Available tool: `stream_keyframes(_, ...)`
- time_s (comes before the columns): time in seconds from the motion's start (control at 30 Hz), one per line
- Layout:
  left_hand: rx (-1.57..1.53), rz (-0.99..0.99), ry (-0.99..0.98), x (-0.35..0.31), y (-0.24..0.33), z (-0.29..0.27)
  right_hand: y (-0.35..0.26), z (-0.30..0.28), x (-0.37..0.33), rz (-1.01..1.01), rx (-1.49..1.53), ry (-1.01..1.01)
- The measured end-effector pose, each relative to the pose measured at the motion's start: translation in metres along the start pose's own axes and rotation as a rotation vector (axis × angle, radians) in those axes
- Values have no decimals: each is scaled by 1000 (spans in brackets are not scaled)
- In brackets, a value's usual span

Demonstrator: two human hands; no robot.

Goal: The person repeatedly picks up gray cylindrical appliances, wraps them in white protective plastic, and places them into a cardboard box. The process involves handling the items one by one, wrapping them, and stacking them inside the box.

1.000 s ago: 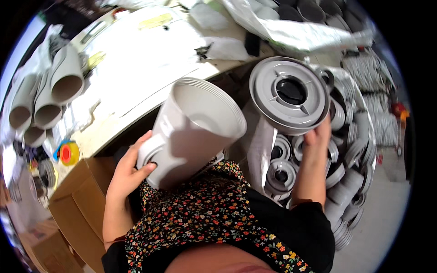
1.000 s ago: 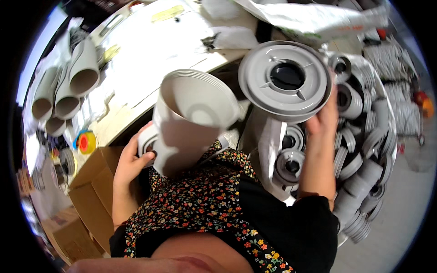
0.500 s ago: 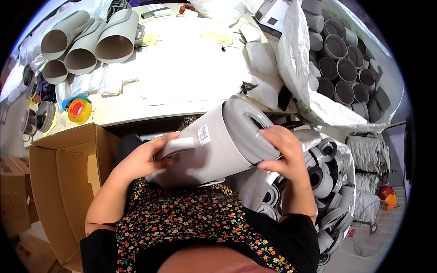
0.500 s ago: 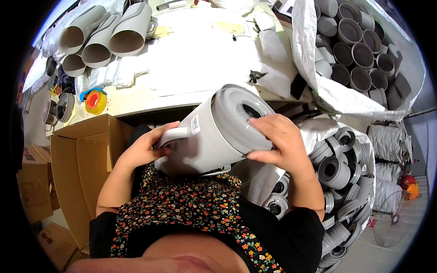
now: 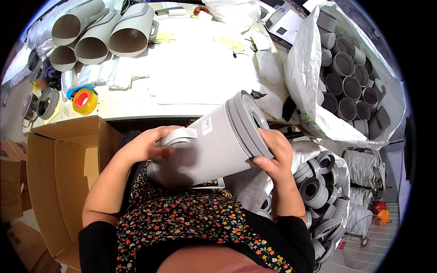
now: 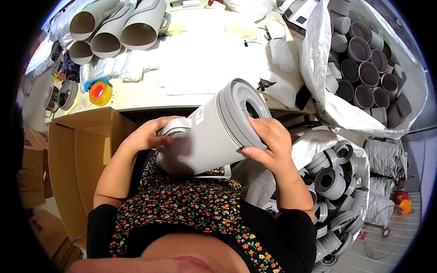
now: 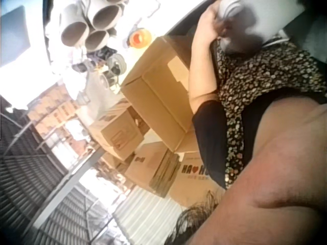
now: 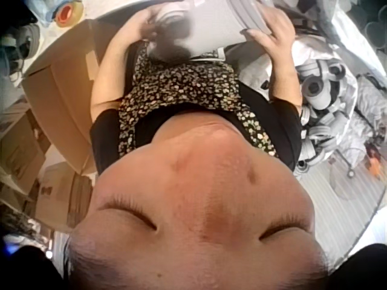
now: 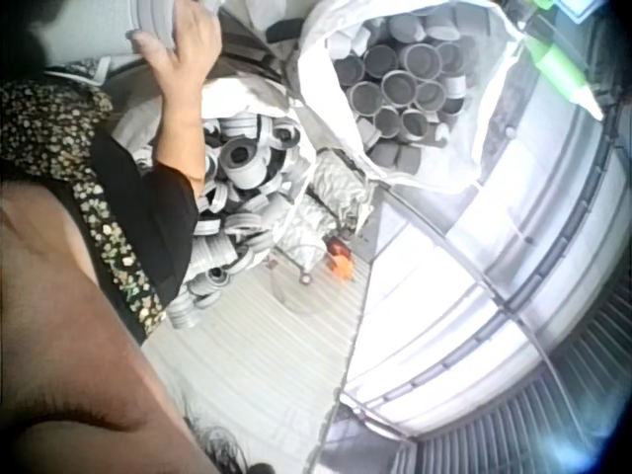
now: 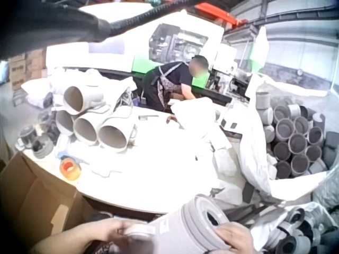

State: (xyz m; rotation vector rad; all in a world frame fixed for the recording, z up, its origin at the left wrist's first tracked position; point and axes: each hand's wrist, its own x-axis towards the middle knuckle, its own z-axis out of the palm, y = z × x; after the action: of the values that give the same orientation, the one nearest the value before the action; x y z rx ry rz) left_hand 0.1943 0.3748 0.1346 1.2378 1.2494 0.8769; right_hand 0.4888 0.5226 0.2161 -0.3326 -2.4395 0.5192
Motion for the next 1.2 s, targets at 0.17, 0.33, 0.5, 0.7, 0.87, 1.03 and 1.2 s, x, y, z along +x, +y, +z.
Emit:
stream_keyframes(0.17,265,323,257,-8,-23,25,-1,1,7,84,-45,-98)
stream_keyframes(0.33,57,138,140,-11,-6,20,5,-4,0,109,2,-168)
stream_keyframes(0.5,4,-56,156,-4,3,19,31,-34,20,122,131,34)
stream_keyframes(0.7,23,-24,139,5,-18,21,27,-11,25,201,297,-380)
stream_keyframes(0.87,-213,-26,107,4,-15,24,68,-30,64,105,311,-81)
stream_keyframes(1.03,3,-3,99,12,-4,32,84,48,77,654,344,-326)
stream_keyframes(1.2,-31,-25,57,20,5,29,74,15,73,409,436,-108)
